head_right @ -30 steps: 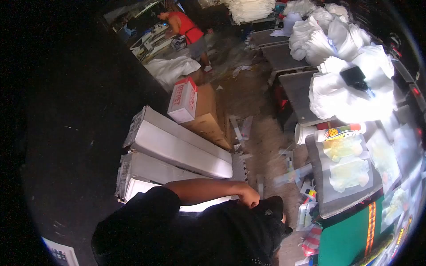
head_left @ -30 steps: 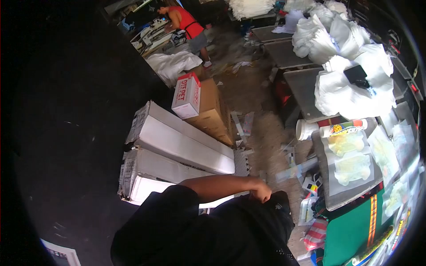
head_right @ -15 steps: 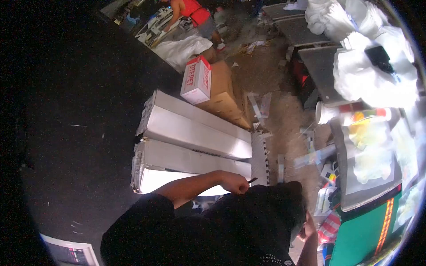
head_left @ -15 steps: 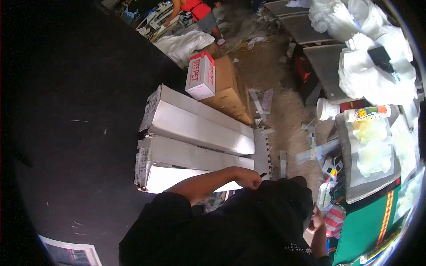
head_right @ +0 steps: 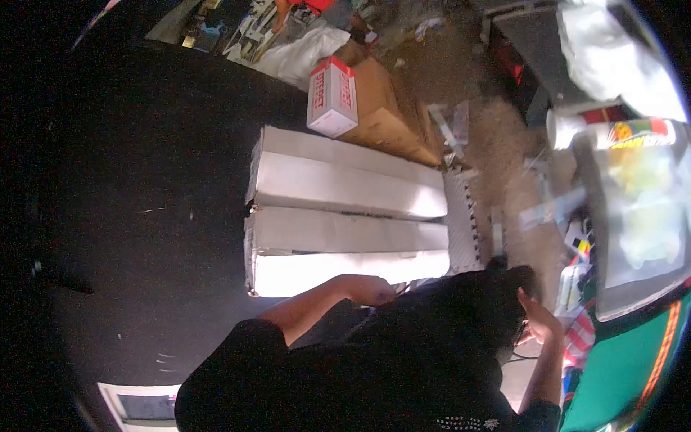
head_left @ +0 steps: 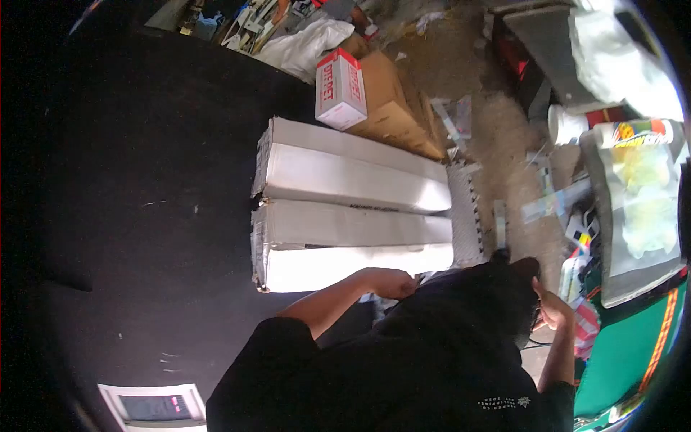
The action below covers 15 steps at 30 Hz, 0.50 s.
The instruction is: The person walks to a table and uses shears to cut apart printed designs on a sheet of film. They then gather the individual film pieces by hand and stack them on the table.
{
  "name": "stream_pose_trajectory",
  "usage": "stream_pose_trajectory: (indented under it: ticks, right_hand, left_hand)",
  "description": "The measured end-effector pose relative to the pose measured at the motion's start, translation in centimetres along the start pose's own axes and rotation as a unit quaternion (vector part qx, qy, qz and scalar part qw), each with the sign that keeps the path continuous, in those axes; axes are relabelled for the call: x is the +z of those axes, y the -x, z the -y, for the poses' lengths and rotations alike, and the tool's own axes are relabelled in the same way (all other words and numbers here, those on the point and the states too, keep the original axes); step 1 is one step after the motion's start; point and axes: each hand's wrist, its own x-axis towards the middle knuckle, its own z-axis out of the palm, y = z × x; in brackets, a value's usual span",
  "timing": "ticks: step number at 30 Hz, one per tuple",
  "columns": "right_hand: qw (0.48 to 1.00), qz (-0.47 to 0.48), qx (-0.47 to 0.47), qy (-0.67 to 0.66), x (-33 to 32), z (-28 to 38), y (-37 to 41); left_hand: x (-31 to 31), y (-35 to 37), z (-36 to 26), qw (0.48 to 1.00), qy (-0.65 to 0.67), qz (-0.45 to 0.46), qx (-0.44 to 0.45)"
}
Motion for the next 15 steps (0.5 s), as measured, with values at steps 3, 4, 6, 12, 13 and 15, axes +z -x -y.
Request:
stream_pose_trajectory:
  ticks: [3, 4, 6, 12, 13, 15]
  right_hand:
    - [1.000, -0.011, -0.003, 0.005, 0.3, -1.2, 0.1]
    - [0.999, -0.023, -0.015, 0.022, 0.6, -1.3, 0.5]
    - [0.996, -0.049, -0.045, 0.056, 1.5, -0.6, 2.0]
    - [0.921, -0.228, -0.275, 0.156, 4.2, -5.4, 1.3]
    - [0.891, -0.246, -0.337, 0.180, 4.8, -5.7, 1.8]
    - [0.887, -0.222, -0.341, 0.220, 6.0, -6.1, 2.8]
  left_hand:
    - [0.4, -0.9, 0.1, 0.996, 0.060, 0.004, -0.060]
    - [0.2, -1.3, -0.2, 0.996, 0.073, 0.000, -0.050]
    - [0.1, -2.4, -0.4, 0.996, 0.066, -0.012, -0.058]
    - [-0.8, -4.7, -3.4, 0.984, 0.085, 0.034, -0.151]
    - [-1.1, -4.8, -3.9, 0.987, 0.058, 0.039, -0.142]
    - [-0.8, -5.2, -3.5, 0.987, 0.042, 0.047, -0.148]
